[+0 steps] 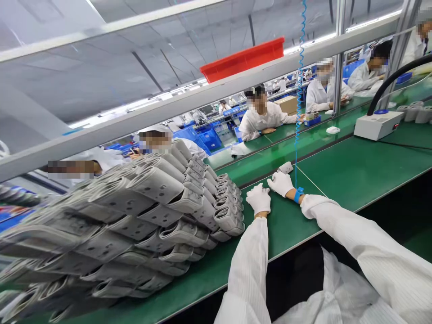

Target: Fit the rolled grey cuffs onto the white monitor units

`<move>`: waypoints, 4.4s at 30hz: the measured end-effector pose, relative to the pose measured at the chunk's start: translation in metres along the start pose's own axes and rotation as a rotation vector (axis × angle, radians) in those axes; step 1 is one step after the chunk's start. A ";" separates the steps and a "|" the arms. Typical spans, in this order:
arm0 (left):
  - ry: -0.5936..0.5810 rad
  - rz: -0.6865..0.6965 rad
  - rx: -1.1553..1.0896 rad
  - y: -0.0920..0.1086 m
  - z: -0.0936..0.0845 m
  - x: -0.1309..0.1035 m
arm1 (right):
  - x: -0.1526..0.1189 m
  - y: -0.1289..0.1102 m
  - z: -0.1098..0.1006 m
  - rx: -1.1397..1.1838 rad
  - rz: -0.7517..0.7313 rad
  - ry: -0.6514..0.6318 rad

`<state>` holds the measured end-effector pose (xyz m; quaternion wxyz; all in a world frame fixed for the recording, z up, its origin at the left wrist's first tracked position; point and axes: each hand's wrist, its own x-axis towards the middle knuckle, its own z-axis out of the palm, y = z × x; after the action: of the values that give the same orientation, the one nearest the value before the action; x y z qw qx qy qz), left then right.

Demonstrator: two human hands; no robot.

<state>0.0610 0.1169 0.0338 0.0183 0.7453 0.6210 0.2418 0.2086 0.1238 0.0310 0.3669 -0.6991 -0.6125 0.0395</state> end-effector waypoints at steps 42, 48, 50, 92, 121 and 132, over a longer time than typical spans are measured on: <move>0.347 0.229 -0.395 -0.026 0.008 0.000 | 0.026 -0.009 0.035 0.194 -0.577 0.027; 0.214 0.224 -0.180 -0.010 -0.007 -0.012 | 0.023 -0.006 0.023 0.211 -0.477 -0.011; 0.151 0.256 -0.094 -0.006 -0.013 -0.015 | 0.021 -0.005 0.019 0.220 -0.437 -0.016; 0.114 0.274 0.038 -0.031 -0.017 -0.042 | 0.028 0.030 0.030 0.403 -0.238 0.110; 0.005 0.397 0.008 -0.024 -0.036 -0.039 | 0.022 0.004 0.004 0.132 -0.448 -0.026; 0.002 0.366 0.070 -0.007 -0.062 -0.043 | 0.016 0.008 -0.011 0.163 -0.501 -0.065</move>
<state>0.0260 0.0617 0.0720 -0.0528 0.8458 0.4831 0.2202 0.2244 0.1332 0.0410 0.4003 -0.4923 -0.7726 0.0190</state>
